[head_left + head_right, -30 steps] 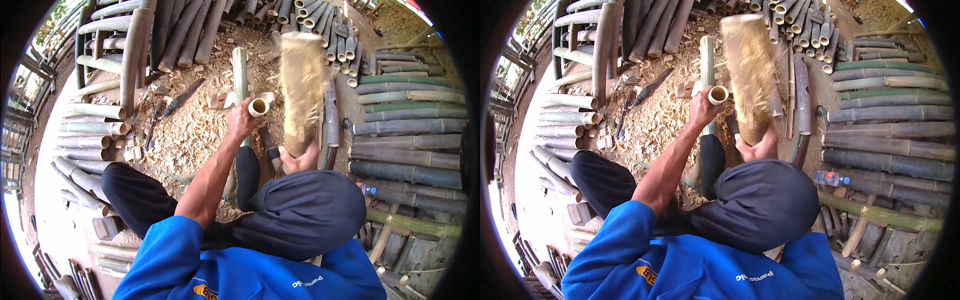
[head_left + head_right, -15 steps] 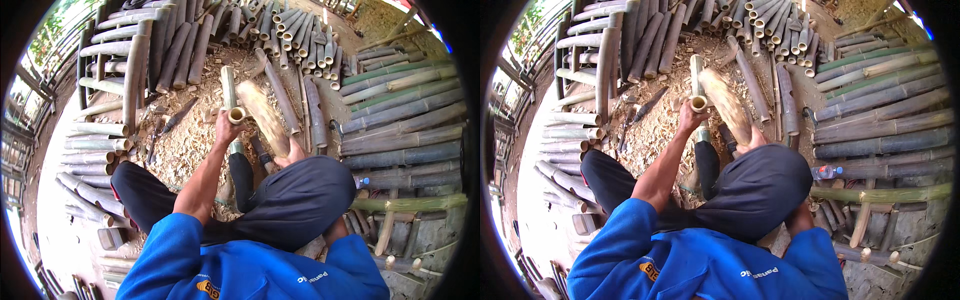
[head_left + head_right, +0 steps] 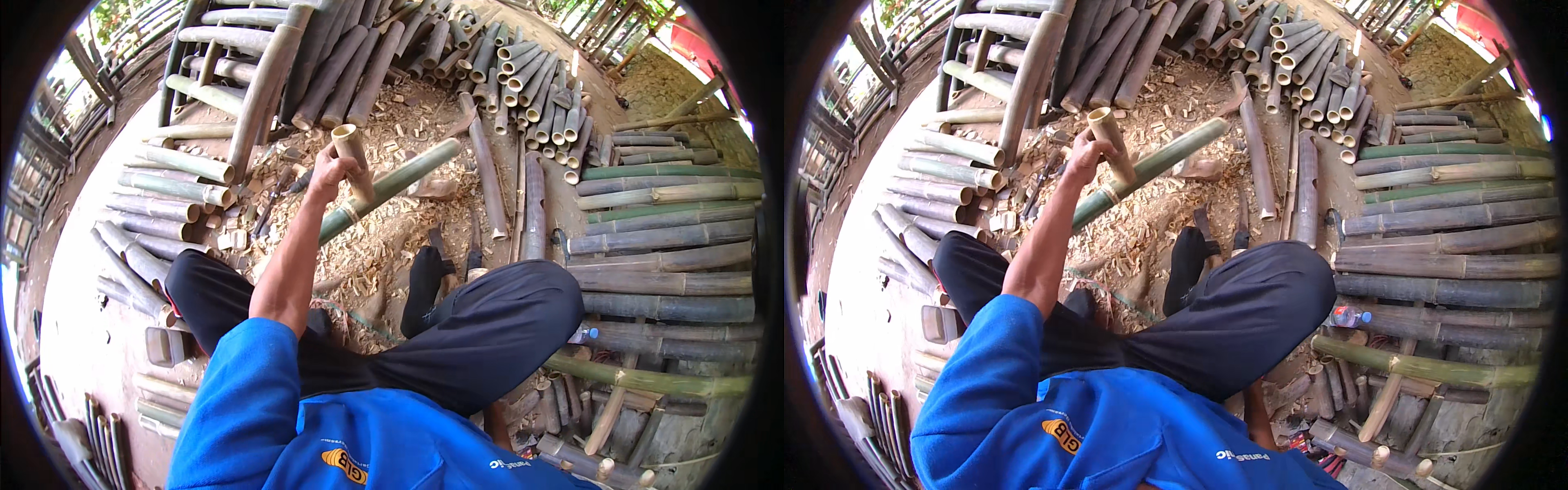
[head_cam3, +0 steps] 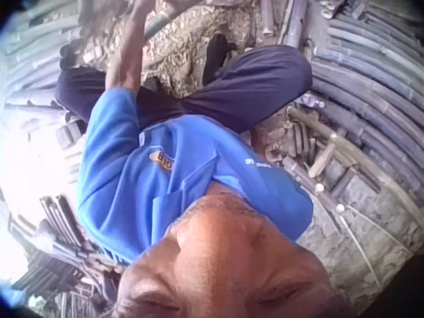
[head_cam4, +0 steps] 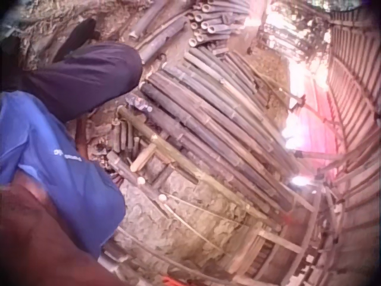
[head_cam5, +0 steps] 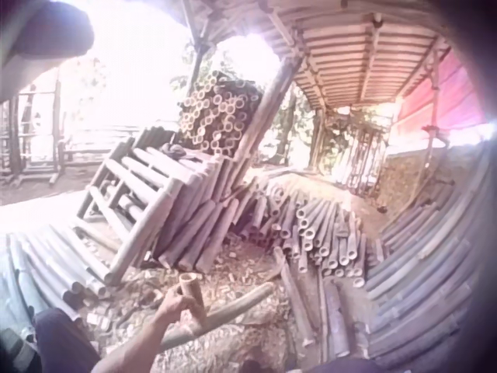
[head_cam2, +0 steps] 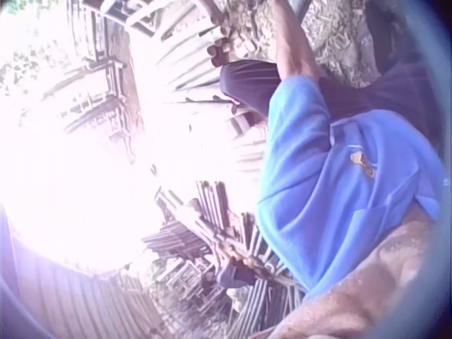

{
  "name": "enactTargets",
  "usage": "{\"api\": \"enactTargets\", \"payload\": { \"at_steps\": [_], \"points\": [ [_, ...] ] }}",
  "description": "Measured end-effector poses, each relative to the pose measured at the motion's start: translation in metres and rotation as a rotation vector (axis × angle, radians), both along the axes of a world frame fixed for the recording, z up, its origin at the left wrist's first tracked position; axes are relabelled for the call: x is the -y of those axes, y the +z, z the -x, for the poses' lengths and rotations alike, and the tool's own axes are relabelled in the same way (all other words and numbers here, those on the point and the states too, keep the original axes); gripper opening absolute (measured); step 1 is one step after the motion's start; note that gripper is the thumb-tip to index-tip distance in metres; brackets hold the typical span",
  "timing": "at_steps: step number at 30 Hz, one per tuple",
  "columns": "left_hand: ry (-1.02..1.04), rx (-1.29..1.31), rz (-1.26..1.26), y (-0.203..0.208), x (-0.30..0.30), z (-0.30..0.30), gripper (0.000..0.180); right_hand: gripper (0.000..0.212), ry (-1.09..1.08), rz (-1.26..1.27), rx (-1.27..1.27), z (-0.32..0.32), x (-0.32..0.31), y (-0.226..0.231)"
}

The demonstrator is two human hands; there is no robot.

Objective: The person shaves a small bamboo segment with a knife and inserts it into a hole in a larger bamboo pole.

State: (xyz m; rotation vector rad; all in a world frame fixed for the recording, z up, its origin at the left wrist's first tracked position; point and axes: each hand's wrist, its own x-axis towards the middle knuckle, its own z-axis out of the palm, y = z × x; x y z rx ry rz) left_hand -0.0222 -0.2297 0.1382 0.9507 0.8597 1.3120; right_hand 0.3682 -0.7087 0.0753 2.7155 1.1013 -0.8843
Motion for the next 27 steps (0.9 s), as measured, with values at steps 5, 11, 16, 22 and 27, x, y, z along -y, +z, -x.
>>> {"api": "enactTargets", "payload": {
  "at_steps": [5,11,16,22,27],
  "points": [
    [-0.153,0.149,0.072,-0.024,0.006,0.005,0.039,0.075,-0.003,0.029,0.007,-0.004,0.001,0.002],
    [-0.243,-0.011,0.065,-0.068,-0.001,0.0,0.055,0.072,0.059,0.009,-0.012,0.005,-0.028,0.0],
    [-0.132,-0.168,0.086,-0.071,-0.011,-0.023,0.061,0.07,0.092,0.006,-0.011,0.002,-0.059,-0.007],
    [0.017,-0.398,0.131,-0.094,-0.025,-0.066,0.07,0.067,0.186,-0.04,-0.026,-0.004,-0.124,-0.02],
    [-0.075,-0.339,0.265,-0.133,-0.058,-0.076,0.077,0.065,0.341,-0.14,-0.04,-0.005,-0.223,-0.034]
  ]
}}
